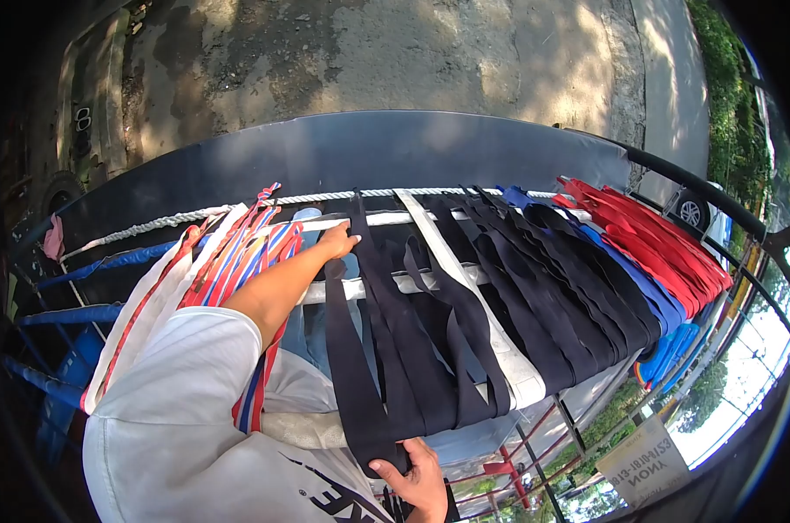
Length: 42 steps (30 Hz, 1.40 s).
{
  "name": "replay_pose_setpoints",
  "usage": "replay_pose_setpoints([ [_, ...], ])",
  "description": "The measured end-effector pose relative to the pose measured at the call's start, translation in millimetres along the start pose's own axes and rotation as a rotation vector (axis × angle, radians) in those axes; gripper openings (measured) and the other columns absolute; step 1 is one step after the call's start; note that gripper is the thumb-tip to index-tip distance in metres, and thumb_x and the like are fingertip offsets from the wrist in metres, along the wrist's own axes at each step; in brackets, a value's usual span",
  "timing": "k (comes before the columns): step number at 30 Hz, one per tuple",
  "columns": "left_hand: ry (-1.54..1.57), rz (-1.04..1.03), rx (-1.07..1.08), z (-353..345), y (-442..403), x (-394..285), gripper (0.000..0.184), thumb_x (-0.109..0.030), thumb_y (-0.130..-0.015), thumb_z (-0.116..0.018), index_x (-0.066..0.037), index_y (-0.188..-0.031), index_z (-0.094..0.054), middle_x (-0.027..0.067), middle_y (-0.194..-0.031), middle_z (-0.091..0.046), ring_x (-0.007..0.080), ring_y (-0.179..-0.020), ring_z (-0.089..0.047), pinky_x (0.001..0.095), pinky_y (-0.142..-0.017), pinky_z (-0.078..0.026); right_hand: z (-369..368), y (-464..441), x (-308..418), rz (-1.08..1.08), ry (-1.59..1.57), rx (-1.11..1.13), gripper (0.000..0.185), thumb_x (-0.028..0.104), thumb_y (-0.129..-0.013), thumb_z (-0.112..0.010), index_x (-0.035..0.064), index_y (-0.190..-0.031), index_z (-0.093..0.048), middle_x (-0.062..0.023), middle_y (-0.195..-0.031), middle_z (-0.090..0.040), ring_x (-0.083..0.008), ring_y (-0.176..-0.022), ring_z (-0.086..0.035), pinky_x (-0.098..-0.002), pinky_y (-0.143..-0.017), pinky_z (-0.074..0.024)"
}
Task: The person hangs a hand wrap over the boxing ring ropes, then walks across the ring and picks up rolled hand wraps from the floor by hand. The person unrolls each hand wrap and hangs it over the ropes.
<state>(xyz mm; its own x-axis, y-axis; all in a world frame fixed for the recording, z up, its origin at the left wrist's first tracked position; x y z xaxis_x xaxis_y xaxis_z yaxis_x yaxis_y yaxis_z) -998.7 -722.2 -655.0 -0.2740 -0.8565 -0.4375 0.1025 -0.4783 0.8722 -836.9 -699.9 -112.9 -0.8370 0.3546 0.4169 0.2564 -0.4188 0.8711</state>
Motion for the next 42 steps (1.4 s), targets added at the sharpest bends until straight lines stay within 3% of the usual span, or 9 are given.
replay_pose_setpoints([
  [5,0.25,0.336,0.273,83,43,-5,0.097,-0.075,-0.097,-0.026,0.004,-0.15,-0.041,0.034,-0.137,-0.057,0.0456,-0.126,-0.059,0.057,-0.095,-0.052,-2,0,-11,0.016,-0.012,-0.007,0.048,0.027,-0.075,-0.089,-0.0034,-0.104,-0.066,-0.015,-0.09,-0.069,-0.0269,-0.082,-0.067,-0.0349,-0.077,-0.0508],
  [9,0.641,0.414,0.771,69,48,7,0.109,-0.083,-0.088,-0.046,-0.004,-0.159,-0.02,0.0417,-0.14,-0.048,0.0501,-0.124,-0.058,0.0589,-0.099,-0.05,-3,-4,-9,0.037,-0.042,-0.016,0.048,0.026,-0.076,-0.089,-0.0034,-0.106,-0.066,-0.0154,-0.092,-0.07,-0.0264,-0.082,-0.067,-0.0349,-0.077,-0.0511],
  [11,0.889,0.417,0.851,74,54,-14,0.099,-0.056,-0.089,-0.073,-0.01,-0.16,-0.022,0.0284,-0.13,-0.058,0.0409,-0.116,-0.065,0.0548,-0.098,-0.054,-5,-7,-7,0.051,-0.06,-0.02,0.047,0.025,-0.076,-0.088,-0.0031,-0.107,-0.067,-0.0157,-0.093,-0.071,-0.0263,-0.083,-0.068,-0.0352,-0.078,-0.0512],
  [16,0.907,-0.102,0.546,89,25,-37,0.08,-0.033,-0.098,-0.068,-0.018,-0.161,-0.021,0.023,-0.14,-0.054,0.0334,-0.106,-0.068,0.0521,-0.089,-0.059,-5,-11,-11,0.041,-0.103,-0.041,0.046,0.024,-0.076,-0.088,-0.0026,-0.108,-0.068,-0.0165,-0.095,-0.072,-0.0274,-0.085,-0.069,-0.0364,-0.08,-0.0513],
  [23,0.83,0.414,0.718,55,74,-52,0.126,-0.081,-0.077,-0.065,-0.024,-0.164,0.008,0.0341,-0.16,-0.025,0.0538,-0.134,-0.047,0.0673,-0.104,-0.042,-14,-12,-39,-0.006,-0.039,-0.039,0.042,0.024,-0.076,-0.088,-0.0019,-0.103,-0.07,-0.0174,-0.091,-0.073,-0.031,-0.083,-0.069,-0.0368,-0.079,-0.0515],
  [24,0.886,0.428,0.636,48,76,-60,0.122,-0.084,-0.076,-0.064,-0.02,-0.164,-0.01,0.0329,-0.155,-0.033,0.0501,-0.132,-0.05,0.0666,-0.104,-0.043,-14,-13,-37,-0.002,-0.042,-0.05,0.042,0.025,-0.076,-0.089,-0.0019,-0.102,-0.07,-0.0174,-0.09,-0.073,-0.0314,-0.082,-0.069,-0.0369,-0.078,-0.0515],
  [25,0.935,0.424,0.646,30,63,-58,0.097,-0.073,-0.081,-0.07,-0.012,-0.15,-0.042,0.0269,-0.137,-0.056,0.041,-0.117,-0.064,0.061,-0.098,-0.051,-13,-13,-37,-0.002,-0.045,-0.063,0.042,0.026,-0.076,-0.089,-0.0019,-0.101,-0.07,-0.0174,-0.089,-0.073,-0.0319,-0.081,-0.069,-0.0371,-0.077,-0.0514],
  [28,0.858,0.329,0.475,1,27,-53,0.044,-0.023,-0.093,-0.074,-0.005,-0.13,-0.058,0.0124,-0.121,-0.066,0.0289,-0.106,-0.07,0.047,-0.082,-0.061,-9,-11,-28,-0.036,0.047,-0.032,0.036,0.017,-0.08,-0.084,-0.0042,-0.104,-0.069,-0.0107,-0.091,-0.074,-0.0171,-0.086,-0.066,-0.0321,-0.08,-0.0507],
  [42,1.459,-0.016,0.33,66,43,-64,0.049,-0.03,-0.104,-0.06,-0.013,-0.148,-0.049,0.0065,-0.15,-0.054,0.0277,-0.134,-0.054,0.0405,-0.106,-0.051,-9,-14,-28,-0.005,-0.043,-0.045,0.039,0.022,-0.078,-0.087,-0.0046,-0.101,-0.069,-0.0148,-0.091,-0.073,-0.0243,-0.082,-0.067,-0.0351,-0.077,-0.0508],
])
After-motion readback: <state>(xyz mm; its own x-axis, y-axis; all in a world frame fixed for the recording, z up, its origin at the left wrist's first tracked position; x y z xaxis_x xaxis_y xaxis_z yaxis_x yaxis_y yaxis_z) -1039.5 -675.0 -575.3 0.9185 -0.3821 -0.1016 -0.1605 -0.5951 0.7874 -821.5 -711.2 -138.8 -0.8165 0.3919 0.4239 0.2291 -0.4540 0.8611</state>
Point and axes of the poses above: each hand's wrist, its own y-axis away from the middle knuckle, its own z-axis out of the back of the hand, x = y × z, the point moved 9 cm from there along -y, towards the middle knuckle
